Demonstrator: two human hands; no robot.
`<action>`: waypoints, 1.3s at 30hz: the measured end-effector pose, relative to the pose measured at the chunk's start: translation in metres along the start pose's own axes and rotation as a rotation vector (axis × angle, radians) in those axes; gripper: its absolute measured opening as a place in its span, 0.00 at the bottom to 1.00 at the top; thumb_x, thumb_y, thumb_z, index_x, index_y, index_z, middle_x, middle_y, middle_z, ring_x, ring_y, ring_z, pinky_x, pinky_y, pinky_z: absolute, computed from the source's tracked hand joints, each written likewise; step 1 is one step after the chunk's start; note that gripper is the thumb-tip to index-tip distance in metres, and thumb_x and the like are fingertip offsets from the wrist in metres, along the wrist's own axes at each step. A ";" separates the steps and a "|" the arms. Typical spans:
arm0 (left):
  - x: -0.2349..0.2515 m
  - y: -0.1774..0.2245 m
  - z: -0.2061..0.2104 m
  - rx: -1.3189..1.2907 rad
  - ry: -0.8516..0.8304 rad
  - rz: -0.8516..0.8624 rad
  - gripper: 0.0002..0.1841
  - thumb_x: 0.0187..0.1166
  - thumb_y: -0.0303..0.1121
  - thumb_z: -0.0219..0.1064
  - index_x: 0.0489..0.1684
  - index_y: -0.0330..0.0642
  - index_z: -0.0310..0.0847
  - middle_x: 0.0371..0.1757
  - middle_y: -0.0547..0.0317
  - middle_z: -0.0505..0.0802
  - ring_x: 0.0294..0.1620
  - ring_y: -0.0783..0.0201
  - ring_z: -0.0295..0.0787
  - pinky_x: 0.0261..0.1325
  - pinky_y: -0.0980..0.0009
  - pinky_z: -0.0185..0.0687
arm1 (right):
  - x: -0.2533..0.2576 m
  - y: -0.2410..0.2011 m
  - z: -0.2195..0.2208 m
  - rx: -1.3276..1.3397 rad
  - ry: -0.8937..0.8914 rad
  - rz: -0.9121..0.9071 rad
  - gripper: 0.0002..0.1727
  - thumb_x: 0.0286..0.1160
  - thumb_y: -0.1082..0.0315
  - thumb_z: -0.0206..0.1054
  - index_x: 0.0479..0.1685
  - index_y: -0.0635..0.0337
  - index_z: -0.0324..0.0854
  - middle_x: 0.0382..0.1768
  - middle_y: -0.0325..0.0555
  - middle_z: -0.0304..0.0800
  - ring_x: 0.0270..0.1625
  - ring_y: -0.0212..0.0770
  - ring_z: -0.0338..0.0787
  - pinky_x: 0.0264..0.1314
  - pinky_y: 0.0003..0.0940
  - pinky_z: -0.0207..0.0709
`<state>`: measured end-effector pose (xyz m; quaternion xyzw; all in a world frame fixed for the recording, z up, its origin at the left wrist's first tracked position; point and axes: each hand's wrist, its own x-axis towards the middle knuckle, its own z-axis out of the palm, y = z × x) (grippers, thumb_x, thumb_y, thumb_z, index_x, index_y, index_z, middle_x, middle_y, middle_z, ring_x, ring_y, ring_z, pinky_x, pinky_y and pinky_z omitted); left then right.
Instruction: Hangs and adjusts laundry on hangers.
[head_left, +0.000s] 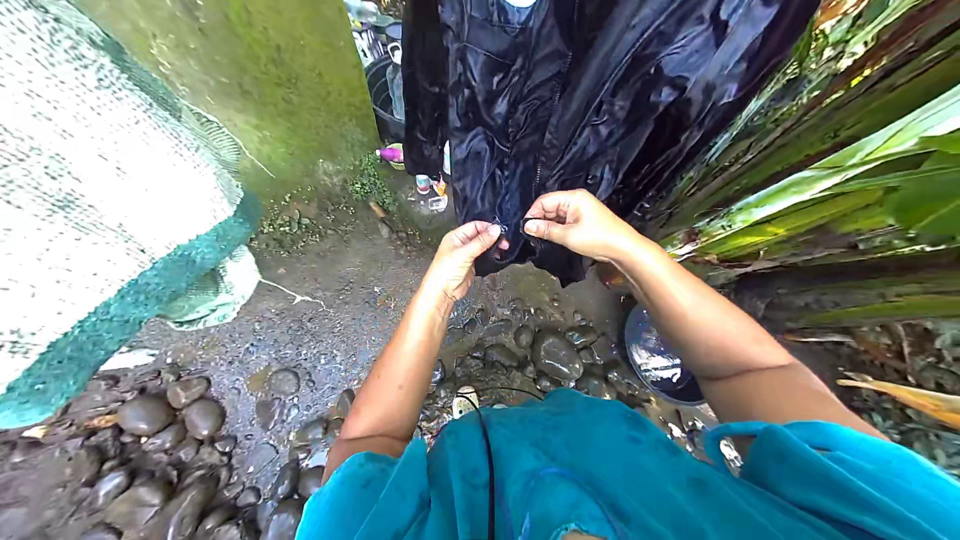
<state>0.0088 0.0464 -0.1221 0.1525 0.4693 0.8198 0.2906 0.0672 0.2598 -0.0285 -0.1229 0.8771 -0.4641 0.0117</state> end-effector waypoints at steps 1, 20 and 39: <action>-0.003 -0.001 0.004 -0.002 -0.018 -0.004 0.05 0.86 0.28 0.61 0.44 0.41 0.84 0.37 0.59 0.95 0.38 0.68 0.92 0.46 0.71 0.90 | 0.000 -0.003 0.000 0.010 -0.038 0.045 0.04 0.78 0.72 0.71 0.42 0.65 0.88 0.31 0.39 0.91 0.33 0.23 0.86 0.42 0.22 0.81; 0.005 -0.034 0.016 0.071 -0.150 0.224 0.05 0.83 0.24 0.64 0.46 0.42 0.86 0.43 0.68 0.93 0.46 0.73 0.90 0.57 0.69 0.87 | -0.015 -0.014 -0.012 -0.181 -0.152 0.134 0.04 0.73 0.70 0.76 0.35 0.62 0.91 0.25 0.39 0.89 0.27 0.27 0.83 0.36 0.27 0.79; 0.008 -0.026 -0.006 0.423 -0.283 0.275 0.04 0.79 0.22 0.65 0.41 0.33 0.87 0.37 0.65 0.93 0.40 0.78 0.87 0.50 0.75 0.85 | -0.008 0.021 0.024 -0.052 0.052 0.099 0.05 0.74 0.72 0.72 0.33 0.64 0.90 0.27 0.40 0.89 0.29 0.26 0.82 0.37 0.27 0.78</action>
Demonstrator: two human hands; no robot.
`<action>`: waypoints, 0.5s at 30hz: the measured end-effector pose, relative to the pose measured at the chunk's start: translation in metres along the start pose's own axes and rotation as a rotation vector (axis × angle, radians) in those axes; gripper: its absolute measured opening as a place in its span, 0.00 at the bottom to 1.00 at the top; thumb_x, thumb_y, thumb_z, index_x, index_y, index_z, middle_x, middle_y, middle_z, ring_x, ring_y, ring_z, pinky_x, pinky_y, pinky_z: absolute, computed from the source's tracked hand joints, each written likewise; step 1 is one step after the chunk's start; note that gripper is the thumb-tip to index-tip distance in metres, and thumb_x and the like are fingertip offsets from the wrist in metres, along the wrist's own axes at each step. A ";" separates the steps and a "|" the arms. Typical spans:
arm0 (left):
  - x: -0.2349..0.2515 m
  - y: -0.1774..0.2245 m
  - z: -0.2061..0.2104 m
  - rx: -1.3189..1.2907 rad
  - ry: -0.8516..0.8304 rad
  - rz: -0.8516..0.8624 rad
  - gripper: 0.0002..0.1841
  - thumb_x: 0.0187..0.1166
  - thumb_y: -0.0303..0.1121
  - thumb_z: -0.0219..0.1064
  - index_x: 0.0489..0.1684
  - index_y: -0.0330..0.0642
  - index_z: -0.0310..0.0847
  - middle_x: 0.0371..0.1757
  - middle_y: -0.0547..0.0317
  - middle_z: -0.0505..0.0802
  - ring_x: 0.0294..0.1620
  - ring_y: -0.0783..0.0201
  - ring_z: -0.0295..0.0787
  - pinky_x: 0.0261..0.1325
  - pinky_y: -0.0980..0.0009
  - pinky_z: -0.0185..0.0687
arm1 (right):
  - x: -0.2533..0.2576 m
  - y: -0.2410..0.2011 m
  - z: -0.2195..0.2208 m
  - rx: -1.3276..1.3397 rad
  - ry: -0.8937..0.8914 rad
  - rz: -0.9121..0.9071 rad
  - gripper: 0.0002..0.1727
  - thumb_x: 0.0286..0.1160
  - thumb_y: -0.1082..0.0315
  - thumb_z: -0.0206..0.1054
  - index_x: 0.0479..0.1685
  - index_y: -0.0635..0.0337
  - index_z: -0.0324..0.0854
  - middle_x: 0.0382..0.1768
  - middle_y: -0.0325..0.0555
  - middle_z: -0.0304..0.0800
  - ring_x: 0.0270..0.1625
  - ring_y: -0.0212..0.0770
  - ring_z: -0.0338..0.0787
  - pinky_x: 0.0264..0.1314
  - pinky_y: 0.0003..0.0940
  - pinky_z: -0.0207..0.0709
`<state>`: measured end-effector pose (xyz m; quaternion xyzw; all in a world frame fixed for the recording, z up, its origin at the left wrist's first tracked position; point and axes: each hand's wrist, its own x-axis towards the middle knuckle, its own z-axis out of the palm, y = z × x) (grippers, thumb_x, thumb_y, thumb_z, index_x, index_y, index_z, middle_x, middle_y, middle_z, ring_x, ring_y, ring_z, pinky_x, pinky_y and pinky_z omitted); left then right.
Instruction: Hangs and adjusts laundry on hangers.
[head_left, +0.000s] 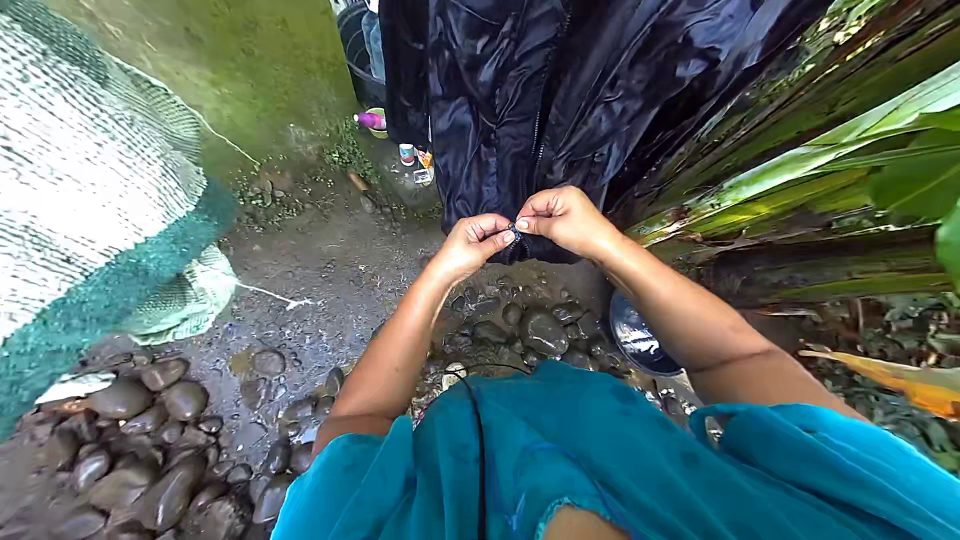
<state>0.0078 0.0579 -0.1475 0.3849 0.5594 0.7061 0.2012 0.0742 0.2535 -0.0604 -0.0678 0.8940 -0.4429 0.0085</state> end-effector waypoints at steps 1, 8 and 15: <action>-0.002 -0.003 -0.001 0.019 -0.001 -0.030 0.04 0.79 0.22 0.66 0.41 0.33 0.87 0.37 0.65 0.93 0.39 0.78 0.87 0.50 0.75 0.85 | 0.002 0.006 0.002 0.007 -0.018 0.011 0.05 0.74 0.72 0.72 0.33 0.64 0.91 0.29 0.41 0.90 0.31 0.27 0.83 0.40 0.29 0.79; -0.007 -0.052 0.024 0.065 0.266 -0.155 0.08 0.81 0.27 0.69 0.49 0.32 0.88 0.42 0.57 0.95 0.43 0.73 0.90 0.54 0.70 0.86 | 0.002 0.047 0.023 -0.320 0.213 -0.016 0.12 0.71 0.62 0.78 0.52 0.52 0.95 0.58 0.52 0.89 0.65 0.57 0.82 0.73 0.59 0.73; -0.002 -0.078 0.039 0.627 0.150 -0.041 0.11 0.83 0.30 0.68 0.52 0.32 0.91 0.51 0.45 0.96 0.56 0.56 0.94 0.69 0.57 0.85 | -0.050 0.088 0.084 0.267 0.271 0.506 0.32 0.91 0.42 0.53 0.50 0.67 0.83 0.30 0.53 0.84 0.28 0.45 0.84 0.34 0.45 0.82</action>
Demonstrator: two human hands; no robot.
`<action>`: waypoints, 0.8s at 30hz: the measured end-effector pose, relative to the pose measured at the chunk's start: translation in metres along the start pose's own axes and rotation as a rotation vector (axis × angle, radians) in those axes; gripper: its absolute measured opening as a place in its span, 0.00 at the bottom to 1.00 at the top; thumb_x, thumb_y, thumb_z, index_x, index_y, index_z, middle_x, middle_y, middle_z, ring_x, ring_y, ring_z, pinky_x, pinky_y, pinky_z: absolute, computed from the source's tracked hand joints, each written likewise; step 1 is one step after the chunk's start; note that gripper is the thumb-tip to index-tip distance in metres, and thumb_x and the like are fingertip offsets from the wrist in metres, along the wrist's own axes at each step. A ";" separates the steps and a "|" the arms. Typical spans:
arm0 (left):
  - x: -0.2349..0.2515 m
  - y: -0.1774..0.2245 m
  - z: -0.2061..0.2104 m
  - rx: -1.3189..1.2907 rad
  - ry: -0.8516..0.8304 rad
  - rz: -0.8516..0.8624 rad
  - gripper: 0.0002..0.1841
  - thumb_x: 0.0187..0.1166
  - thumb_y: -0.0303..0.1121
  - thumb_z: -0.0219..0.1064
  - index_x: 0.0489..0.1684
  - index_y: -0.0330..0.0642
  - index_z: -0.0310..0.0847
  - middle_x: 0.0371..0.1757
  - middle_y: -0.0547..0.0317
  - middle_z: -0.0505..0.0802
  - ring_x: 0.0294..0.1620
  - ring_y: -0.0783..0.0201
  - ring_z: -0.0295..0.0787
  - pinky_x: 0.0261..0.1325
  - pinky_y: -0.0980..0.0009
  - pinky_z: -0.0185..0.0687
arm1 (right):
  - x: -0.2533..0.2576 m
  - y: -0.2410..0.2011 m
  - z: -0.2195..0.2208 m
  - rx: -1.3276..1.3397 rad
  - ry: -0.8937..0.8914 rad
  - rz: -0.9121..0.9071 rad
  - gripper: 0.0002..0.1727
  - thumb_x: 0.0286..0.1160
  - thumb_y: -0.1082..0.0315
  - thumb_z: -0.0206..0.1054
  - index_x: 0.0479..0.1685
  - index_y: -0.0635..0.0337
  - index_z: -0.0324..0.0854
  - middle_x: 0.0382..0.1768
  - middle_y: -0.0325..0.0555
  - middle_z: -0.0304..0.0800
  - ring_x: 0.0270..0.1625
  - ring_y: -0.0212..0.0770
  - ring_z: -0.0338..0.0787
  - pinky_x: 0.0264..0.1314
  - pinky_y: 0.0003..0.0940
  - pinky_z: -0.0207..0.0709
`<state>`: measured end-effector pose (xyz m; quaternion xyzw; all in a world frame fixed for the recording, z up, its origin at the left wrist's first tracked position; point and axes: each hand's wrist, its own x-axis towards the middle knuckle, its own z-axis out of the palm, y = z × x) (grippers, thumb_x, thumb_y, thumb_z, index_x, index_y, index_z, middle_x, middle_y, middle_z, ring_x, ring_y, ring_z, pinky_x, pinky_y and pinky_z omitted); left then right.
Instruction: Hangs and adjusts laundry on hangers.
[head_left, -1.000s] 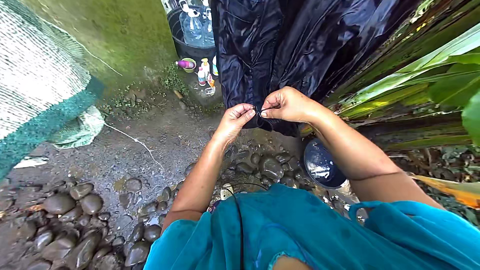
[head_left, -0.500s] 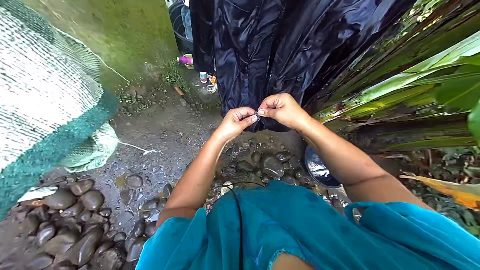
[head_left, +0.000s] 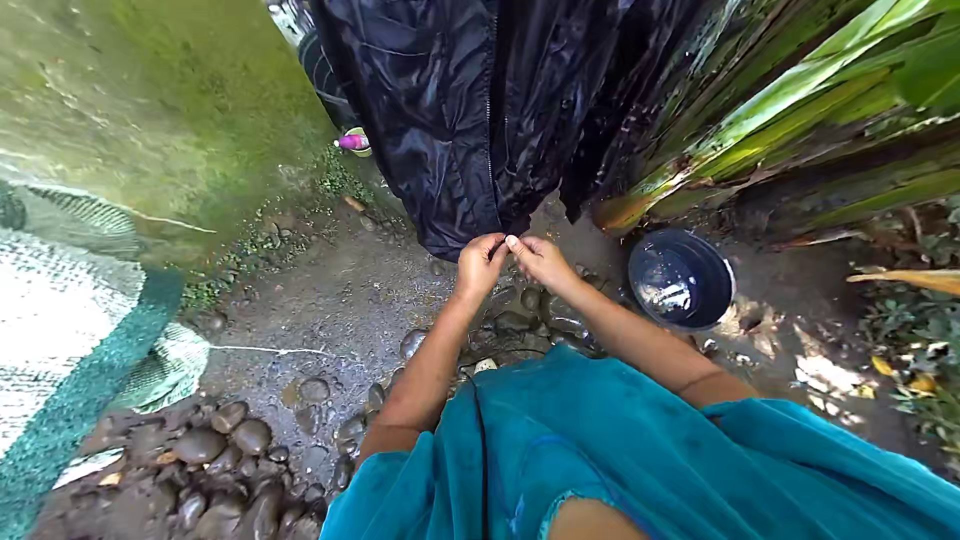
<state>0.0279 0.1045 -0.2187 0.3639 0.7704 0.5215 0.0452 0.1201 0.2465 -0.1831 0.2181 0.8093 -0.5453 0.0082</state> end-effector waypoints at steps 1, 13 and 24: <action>-0.001 -0.001 0.003 0.073 -0.018 0.052 0.10 0.82 0.30 0.68 0.52 0.34 0.92 0.51 0.46 0.96 0.58 0.53 0.93 0.70 0.54 0.84 | 0.001 0.007 0.004 0.100 -0.010 0.039 0.30 0.92 0.43 0.53 0.48 0.66 0.83 0.28 0.48 0.82 0.24 0.40 0.81 0.30 0.38 0.79; 0.001 -0.016 0.023 0.071 -0.119 -0.009 0.11 0.81 0.30 0.67 0.52 0.34 0.92 0.51 0.46 0.97 0.56 0.58 0.94 0.67 0.58 0.86 | 0.016 0.055 -0.007 0.591 -0.142 0.261 0.15 0.92 0.62 0.48 0.45 0.59 0.79 0.24 0.37 0.80 0.18 0.30 0.75 0.19 0.24 0.70; 0.014 0.001 0.014 0.269 -0.292 -0.040 0.09 0.81 0.35 0.68 0.42 0.40 0.91 0.44 0.52 0.93 0.42 0.59 0.91 0.51 0.57 0.89 | 0.011 0.068 -0.005 0.597 -0.268 0.104 0.19 0.93 0.59 0.52 0.40 0.62 0.83 0.23 0.40 0.85 0.18 0.30 0.80 0.19 0.24 0.73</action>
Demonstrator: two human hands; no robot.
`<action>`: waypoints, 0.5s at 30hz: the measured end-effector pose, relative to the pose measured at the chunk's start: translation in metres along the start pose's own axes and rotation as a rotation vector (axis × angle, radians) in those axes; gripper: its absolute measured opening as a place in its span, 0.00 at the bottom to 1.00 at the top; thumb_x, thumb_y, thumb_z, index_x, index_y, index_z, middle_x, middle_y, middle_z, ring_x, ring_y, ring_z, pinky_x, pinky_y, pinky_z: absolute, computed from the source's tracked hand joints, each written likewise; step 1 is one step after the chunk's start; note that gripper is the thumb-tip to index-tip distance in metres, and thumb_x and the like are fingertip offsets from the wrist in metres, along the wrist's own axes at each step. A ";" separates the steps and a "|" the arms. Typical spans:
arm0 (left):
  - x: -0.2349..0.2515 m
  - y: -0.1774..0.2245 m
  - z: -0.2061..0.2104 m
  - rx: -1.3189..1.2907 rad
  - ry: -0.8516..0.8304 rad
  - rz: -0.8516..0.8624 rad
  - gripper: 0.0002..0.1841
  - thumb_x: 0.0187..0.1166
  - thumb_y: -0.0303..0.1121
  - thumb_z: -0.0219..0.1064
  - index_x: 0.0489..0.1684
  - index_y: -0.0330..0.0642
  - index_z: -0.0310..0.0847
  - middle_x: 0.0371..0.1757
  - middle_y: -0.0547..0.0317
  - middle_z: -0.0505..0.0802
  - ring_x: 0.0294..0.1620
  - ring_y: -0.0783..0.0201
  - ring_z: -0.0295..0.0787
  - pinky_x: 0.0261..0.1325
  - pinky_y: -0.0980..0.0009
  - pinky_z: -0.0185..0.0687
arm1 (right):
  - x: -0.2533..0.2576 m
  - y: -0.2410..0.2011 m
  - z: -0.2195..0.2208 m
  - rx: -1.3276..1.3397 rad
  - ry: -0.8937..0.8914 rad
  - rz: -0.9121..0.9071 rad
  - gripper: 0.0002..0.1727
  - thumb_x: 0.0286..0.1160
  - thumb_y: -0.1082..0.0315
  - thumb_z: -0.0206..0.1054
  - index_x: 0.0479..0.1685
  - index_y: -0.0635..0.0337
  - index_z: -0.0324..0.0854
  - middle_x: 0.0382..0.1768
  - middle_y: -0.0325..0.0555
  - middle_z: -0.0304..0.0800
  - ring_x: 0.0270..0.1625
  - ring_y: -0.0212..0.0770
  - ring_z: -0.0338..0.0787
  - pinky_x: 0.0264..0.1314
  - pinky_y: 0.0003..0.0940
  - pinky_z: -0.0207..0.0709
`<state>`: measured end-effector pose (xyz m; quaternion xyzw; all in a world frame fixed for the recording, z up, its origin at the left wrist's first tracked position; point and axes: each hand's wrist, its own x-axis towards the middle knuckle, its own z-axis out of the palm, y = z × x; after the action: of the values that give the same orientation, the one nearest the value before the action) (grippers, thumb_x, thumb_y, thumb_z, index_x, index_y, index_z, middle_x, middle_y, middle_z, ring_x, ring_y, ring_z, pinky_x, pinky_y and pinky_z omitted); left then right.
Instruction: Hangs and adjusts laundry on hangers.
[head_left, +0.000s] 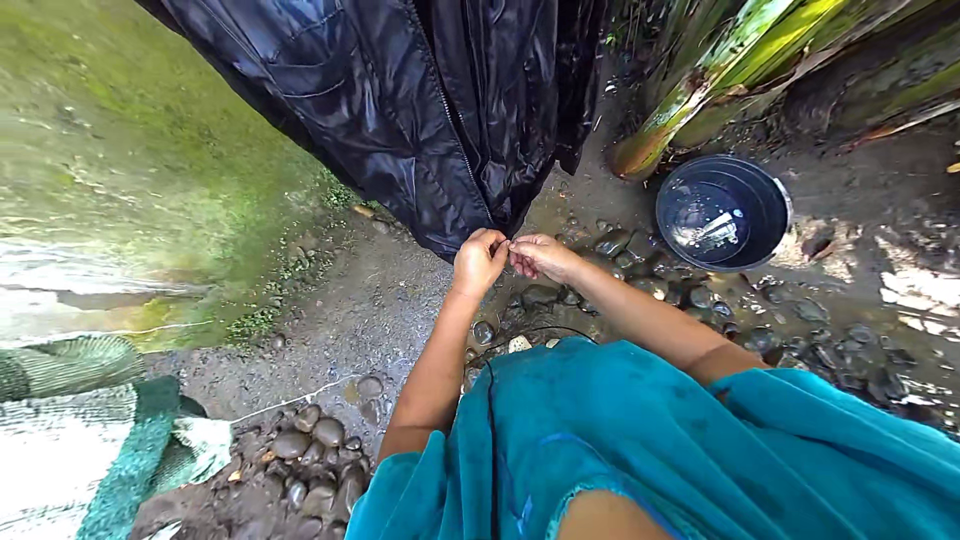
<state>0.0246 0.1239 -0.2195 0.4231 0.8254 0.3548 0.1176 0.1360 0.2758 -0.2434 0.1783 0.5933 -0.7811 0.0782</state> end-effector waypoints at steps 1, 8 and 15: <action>-0.002 0.002 -0.001 0.021 -0.004 -0.013 0.08 0.81 0.35 0.68 0.41 0.41 0.90 0.44 0.53 0.93 0.42 0.59 0.91 0.50 0.55 0.89 | -0.001 0.002 0.000 -0.001 -0.024 -0.004 0.19 0.92 0.60 0.52 0.40 0.62 0.84 0.24 0.41 0.86 0.18 0.30 0.80 0.19 0.24 0.74; -0.022 0.017 -0.012 0.136 0.294 0.276 0.05 0.75 0.31 0.72 0.32 0.40 0.89 0.36 0.55 0.92 0.42 0.59 0.91 0.50 0.60 0.90 | -0.012 0.011 0.016 -0.160 0.005 -0.341 0.14 0.84 0.68 0.58 0.31 0.63 0.84 0.22 0.38 0.86 0.21 0.28 0.81 0.25 0.25 0.76; -0.057 0.058 -0.038 -0.067 0.458 0.489 0.04 0.70 0.27 0.72 0.31 0.35 0.86 0.34 0.52 0.92 0.38 0.62 0.91 0.44 0.67 0.91 | 0.015 0.009 0.036 -0.742 0.396 -0.500 0.12 0.72 0.74 0.72 0.49 0.74 0.88 0.46 0.66 0.92 0.53 0.58 0.92 0.62 0.59 0.83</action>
<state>0.0763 0.0836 -0.1583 0.5138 0.6923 0.4854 -0.1454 0.1185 0.2399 -0.2482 0.1357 0.8597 -0.4630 -0.1677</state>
